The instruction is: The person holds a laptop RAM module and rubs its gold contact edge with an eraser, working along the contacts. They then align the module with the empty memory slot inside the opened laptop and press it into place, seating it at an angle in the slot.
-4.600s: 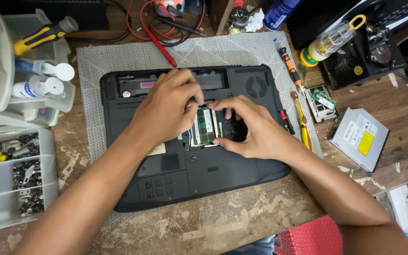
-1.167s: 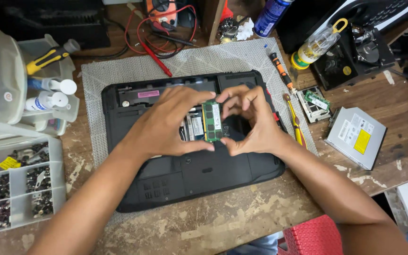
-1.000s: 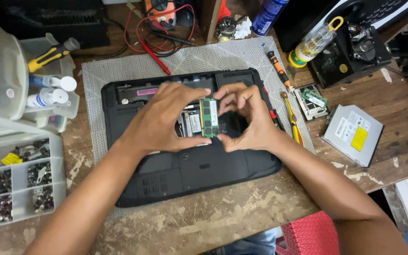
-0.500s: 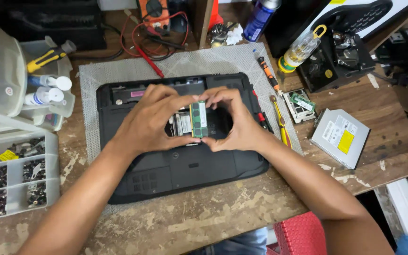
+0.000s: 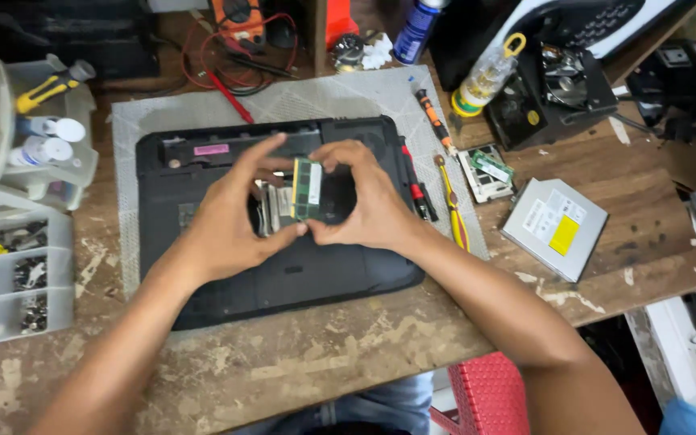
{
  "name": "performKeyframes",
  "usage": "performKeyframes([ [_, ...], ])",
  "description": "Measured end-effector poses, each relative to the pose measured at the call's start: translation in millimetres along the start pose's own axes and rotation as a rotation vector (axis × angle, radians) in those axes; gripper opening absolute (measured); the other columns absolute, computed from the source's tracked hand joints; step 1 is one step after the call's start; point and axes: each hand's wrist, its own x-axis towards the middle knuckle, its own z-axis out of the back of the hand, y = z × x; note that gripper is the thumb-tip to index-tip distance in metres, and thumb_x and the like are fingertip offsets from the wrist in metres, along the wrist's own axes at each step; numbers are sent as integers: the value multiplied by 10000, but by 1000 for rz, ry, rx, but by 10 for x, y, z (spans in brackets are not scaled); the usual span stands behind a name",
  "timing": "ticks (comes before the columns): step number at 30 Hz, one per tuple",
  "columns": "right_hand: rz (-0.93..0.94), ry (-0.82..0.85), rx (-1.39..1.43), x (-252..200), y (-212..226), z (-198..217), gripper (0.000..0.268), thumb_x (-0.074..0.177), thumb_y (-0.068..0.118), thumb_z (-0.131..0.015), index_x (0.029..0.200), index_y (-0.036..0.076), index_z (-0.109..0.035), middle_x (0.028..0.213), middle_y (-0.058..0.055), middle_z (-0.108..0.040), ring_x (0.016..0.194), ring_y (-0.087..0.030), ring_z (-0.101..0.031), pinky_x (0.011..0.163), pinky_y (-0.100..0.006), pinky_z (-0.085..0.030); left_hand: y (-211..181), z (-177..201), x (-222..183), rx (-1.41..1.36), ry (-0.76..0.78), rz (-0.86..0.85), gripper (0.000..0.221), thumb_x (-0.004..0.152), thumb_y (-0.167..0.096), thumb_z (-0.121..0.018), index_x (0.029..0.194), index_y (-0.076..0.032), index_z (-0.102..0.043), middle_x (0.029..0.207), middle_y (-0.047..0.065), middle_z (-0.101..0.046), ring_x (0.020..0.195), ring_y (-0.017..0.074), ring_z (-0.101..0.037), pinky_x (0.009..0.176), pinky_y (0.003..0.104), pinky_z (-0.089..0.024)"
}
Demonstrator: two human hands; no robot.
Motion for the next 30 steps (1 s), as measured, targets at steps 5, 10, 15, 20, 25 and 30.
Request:
performKeyframes([
  [5,61,-173,18,-12,-42,-67,606,736,260,-921,1111,95,-474,1201,-153,-634,1099,-349,-624,972,-426,-463,277,-436,-35,-532,-179,124,722,884,-49,-753,1506,-66,-387,1017,95,-669,884,152,-677,784,262,-539],
  [10,107,-233,36,-25,-121,-60,566,719,302,-933,1050,101,-521,1182,-141,-666,1033,-378,-641,883,-435,-462,469,-686,58,-614,-314,104,404,936,-4,-737,1301,-15,-563,792,86,-629,727,135,-685,649,213,-541],
  [15,104,-32,-7,105,110,220,648,729,297,-905,1226,85,-548,1217,-147,-657,1007,-355,-660,894,-450,-463,458,-751,5,-644,-363,27,334,949,31,-713,1229,58,-534,712,136,-599,645,241,-723,603,292,-596],
  [20,29,87,8,151,264,614,559,885,231,-761,1362,53,-530,1303,-187,-613,997,-370,-695,946,-493,-482,372,-698,-38,-672,-392,6,315,975,41,-651,1264,79,-531,754,151,-577,697,274,-732,624,319,-622],
  [25,-182,260,-182,40,297,1158,228,842,-91,-708,1052,-71,-622,895,-235,-649,793,-453,-694,777,-510,-534,262,-701,-38,-656,-389,7,307,945,48,-678,1239,84,-594,737,157,-578,676,287,-741,619,333,-636],
  [30,-863,656,-457,-243,8,1234,456,846,84,-696,1286,37,-583,958,-259,-768,977,-507,-723,847,-583,-544,223,-724,-25,-638,-411,-14,171,893,101,-695,1057,61,-728,791,153,-602,711,226,-726,628,312,-630],
])
